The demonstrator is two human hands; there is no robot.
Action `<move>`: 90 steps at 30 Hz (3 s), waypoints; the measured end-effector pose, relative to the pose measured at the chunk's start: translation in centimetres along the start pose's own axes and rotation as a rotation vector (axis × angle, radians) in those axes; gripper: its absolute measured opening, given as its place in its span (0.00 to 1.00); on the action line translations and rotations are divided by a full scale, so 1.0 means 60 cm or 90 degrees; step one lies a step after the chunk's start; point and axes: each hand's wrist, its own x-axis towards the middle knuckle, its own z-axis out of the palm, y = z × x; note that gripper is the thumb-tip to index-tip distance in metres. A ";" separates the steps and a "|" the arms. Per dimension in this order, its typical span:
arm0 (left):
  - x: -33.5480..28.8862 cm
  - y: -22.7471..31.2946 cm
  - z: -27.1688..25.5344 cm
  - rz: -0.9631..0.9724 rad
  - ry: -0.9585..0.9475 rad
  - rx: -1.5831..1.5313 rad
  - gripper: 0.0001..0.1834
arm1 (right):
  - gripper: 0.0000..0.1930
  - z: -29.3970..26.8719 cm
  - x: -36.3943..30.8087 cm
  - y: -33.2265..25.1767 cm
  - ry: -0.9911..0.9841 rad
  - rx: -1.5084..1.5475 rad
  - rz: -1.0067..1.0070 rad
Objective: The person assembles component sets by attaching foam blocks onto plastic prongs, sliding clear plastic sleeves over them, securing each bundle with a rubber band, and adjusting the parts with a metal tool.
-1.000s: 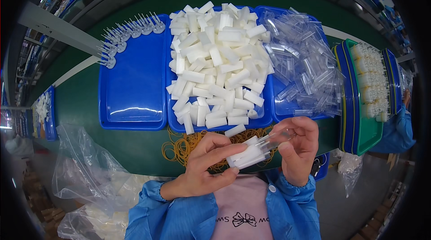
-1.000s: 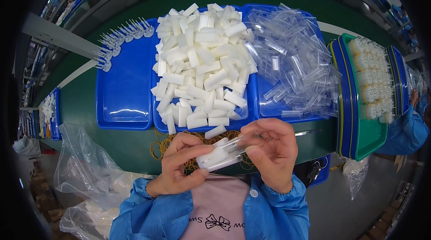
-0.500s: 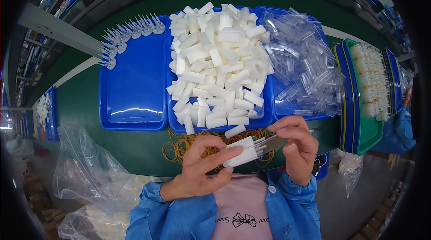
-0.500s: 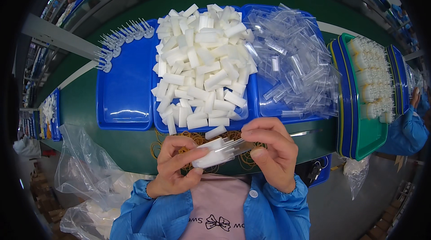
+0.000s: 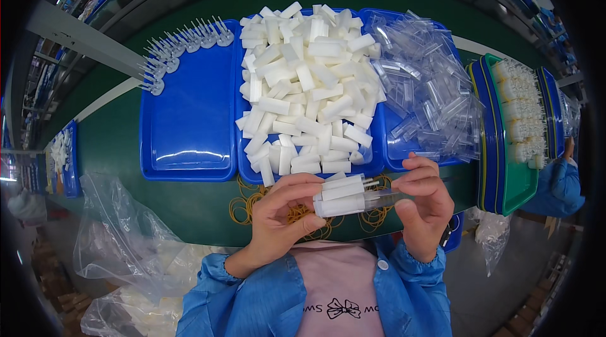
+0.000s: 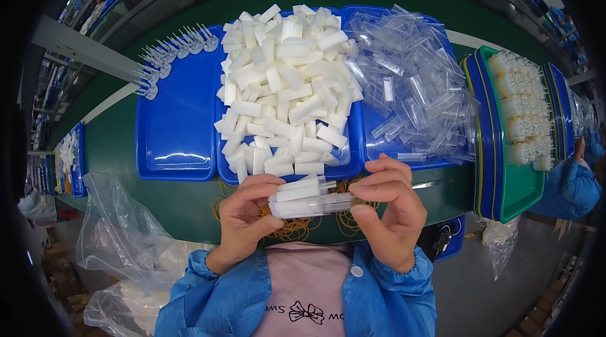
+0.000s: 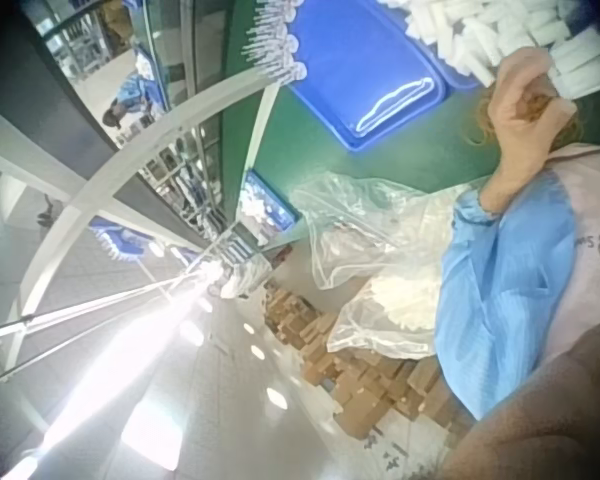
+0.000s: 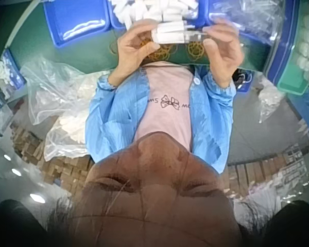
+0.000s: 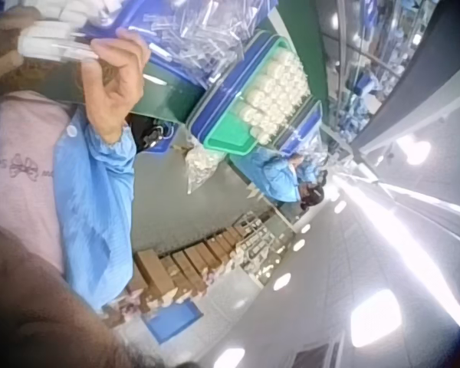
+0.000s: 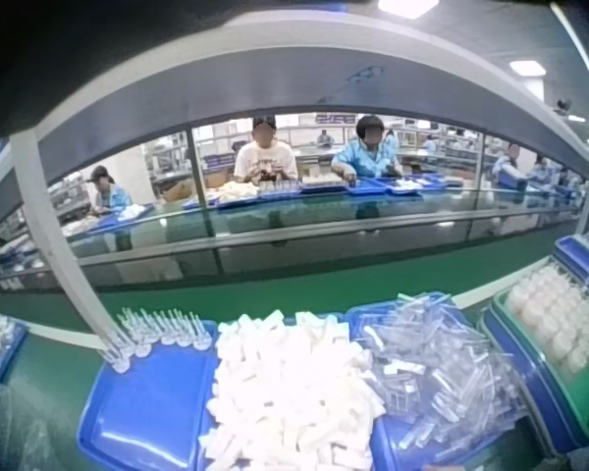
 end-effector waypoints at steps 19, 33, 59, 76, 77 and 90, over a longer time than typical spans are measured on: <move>-0.019 0.008 0.006 -0.019 -0.026 -0.169 0.22 | 0.09 0.025 -0.039 -0.022 -0.016 0.057 -0.016; -0.025 0.012 0.008 -0.015 -0.019 -0.120 0.22 | 0.09 0.043 -0.043 -0.015 -0.028 0.101 0.008; -0.015 0.022 -0.009 -0.027 0.061 -0.174 0.21 | 0.12 -0.036 0.093 0.049 -0.092 -0.505 -0.139; -0.023 0.020 -0.001 0.202 0.069 0.257 0.23 | 0.20 0.020 0.014 -0.011 0.003 0.292 0.140; -0.022 0.020 0.000 0.212 0.071 0.266 0.23 | 0.20 0.021 0.013 -0.012 0.002 0.292 0.141; -0.012 0.050 0.018 0.286 0.012 0.510 0.28 | 0.21 0.026 0.004 -0.012 -0.051 0.361 0.180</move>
